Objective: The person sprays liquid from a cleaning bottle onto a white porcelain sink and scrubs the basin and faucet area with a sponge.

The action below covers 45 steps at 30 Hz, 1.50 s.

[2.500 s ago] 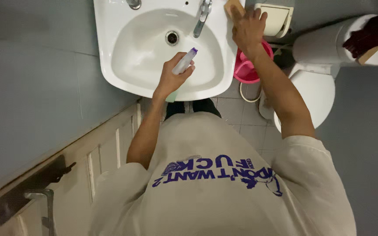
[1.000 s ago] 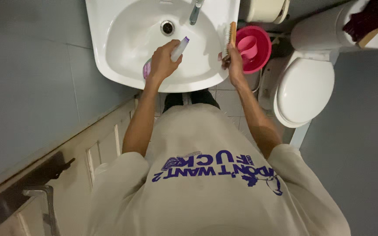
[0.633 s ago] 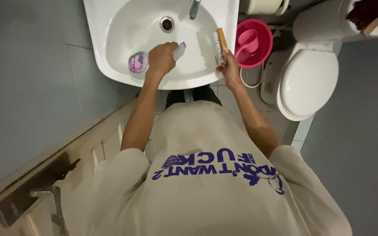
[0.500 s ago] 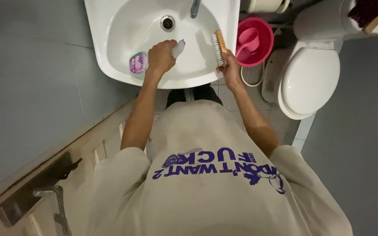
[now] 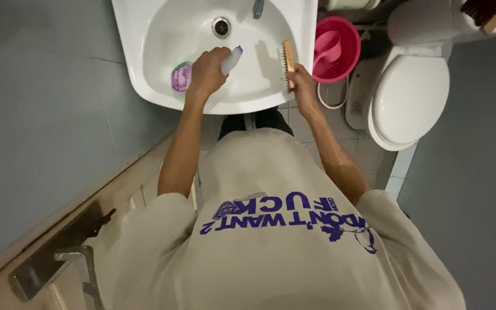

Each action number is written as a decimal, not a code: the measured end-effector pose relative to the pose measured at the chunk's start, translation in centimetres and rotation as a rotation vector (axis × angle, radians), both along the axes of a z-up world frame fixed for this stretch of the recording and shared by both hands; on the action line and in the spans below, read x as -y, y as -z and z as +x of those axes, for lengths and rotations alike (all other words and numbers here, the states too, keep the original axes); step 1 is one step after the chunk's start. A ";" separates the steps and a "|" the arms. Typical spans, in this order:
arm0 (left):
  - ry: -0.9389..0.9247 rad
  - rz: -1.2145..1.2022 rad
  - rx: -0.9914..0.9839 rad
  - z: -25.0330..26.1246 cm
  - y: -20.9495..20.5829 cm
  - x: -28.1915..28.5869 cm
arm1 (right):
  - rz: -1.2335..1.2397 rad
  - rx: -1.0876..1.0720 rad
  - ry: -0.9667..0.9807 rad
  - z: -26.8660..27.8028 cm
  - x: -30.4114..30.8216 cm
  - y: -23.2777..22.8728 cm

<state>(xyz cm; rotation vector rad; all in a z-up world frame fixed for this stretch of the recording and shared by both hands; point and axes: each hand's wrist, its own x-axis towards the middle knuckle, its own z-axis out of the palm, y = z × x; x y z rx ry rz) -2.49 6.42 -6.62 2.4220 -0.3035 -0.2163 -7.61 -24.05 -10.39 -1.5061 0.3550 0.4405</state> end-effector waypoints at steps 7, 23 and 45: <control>-0.089 -0.259 0.091 -0.7 -1.1 -2.2 | -0.338 0.159 -0.209 1.6 -1.7 -1.0; -0.360 -0.724 0.210 -2.9 -6.7 -3.8 | -1.098 0.205 -0.633 7.7 -7.3 10.1; -0.502 -0.685 0.134 -1.1 -6.1 0.1 | -1.386 0.255 -0.925 9.2 -7.9 12.1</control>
